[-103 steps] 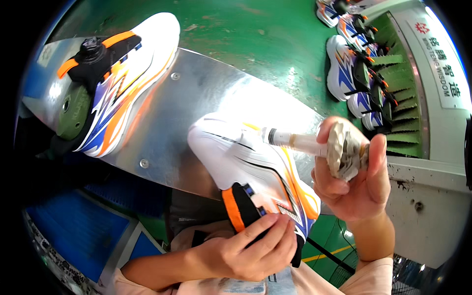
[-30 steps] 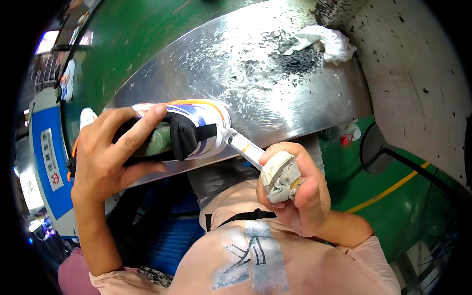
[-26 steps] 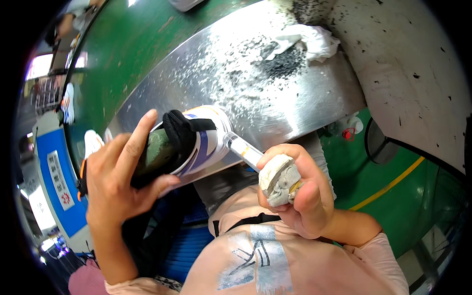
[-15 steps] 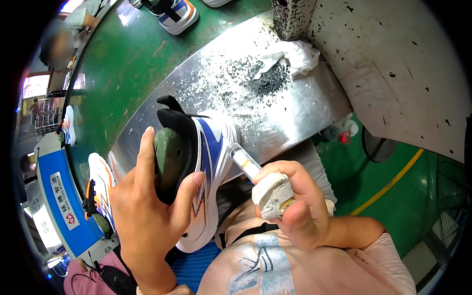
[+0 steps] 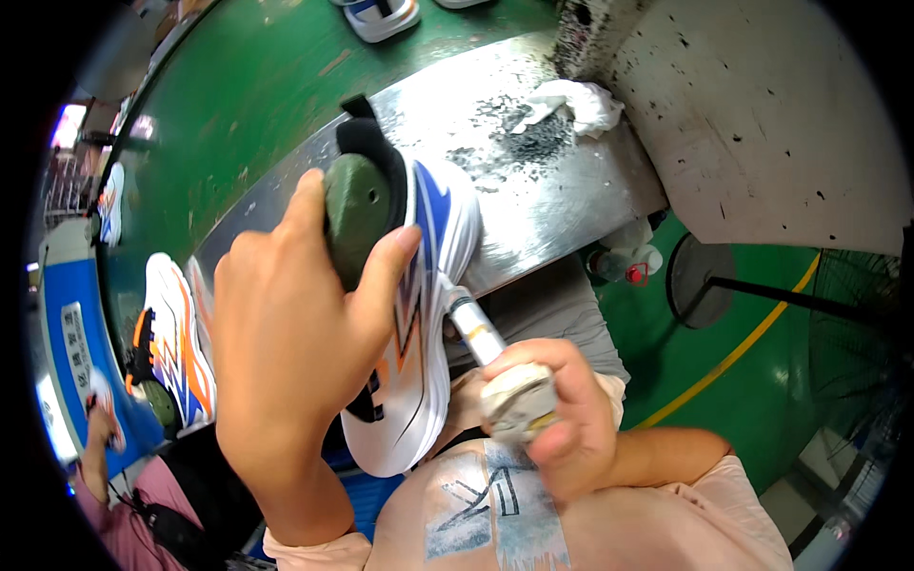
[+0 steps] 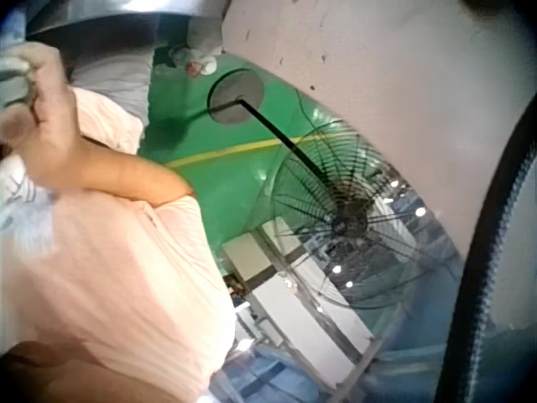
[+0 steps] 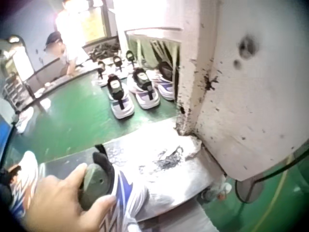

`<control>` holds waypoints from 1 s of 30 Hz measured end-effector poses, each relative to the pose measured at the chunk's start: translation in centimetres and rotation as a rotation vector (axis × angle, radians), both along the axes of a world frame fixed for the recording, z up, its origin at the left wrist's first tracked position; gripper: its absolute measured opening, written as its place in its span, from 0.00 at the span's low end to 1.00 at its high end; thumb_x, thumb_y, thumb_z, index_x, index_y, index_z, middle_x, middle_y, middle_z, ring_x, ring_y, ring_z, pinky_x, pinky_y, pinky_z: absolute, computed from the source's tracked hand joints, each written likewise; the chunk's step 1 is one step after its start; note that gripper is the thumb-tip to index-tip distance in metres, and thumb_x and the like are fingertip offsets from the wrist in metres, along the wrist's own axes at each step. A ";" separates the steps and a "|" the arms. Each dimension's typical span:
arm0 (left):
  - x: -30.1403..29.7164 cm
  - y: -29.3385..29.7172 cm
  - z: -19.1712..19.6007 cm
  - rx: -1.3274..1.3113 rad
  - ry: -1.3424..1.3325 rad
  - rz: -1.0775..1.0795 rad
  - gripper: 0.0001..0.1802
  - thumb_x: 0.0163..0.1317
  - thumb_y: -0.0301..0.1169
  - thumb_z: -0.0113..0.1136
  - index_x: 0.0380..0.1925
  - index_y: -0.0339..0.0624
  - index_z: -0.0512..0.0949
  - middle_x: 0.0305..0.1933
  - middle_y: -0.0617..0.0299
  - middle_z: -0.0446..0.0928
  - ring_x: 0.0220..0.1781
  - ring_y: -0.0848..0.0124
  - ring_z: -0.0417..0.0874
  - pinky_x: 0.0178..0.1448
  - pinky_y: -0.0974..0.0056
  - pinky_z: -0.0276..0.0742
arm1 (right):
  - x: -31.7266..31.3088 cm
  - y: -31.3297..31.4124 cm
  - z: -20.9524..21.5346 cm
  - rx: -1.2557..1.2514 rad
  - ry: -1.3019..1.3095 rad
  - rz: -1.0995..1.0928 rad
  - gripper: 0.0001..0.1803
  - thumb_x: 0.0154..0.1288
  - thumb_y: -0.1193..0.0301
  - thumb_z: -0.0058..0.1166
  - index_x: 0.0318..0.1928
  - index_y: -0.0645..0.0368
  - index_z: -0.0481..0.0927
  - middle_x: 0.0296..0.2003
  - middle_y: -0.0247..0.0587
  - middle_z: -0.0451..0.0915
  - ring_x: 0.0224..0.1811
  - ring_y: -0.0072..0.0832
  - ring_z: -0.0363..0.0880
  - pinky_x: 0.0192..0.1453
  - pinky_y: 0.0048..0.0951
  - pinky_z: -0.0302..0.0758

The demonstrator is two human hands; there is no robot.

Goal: The person uses a syringe to apply glue to the side seams of a white, orange, and blue sneaker. They hold the shoe with one hand and the syringe with the other, moving the needle along the seam to dispense the adhesive. The person repeats this process on multiple shoes on a factory assembly line.

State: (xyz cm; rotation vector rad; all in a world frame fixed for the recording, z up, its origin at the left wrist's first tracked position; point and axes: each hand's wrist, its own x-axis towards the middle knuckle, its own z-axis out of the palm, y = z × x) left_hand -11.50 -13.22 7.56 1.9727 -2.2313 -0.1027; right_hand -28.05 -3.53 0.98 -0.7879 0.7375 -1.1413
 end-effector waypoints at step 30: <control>12.3 14.2 -5.9 -0.386 0.208 -0.166 0.09 0.63 0.33 0.53 0.42 0.54 0.67 0.47 0.56 0.81 0.47 0.58 0.84 0.55 0.58 0.77 | 8.6 -13.0 6.9 0.193 0.287 1.003 0.38 0.67 0.41 0.43 0.55 0.68 0.68 0.37 0.37 0.73 0.26 0.14 0.62 0.27 0.17 0.58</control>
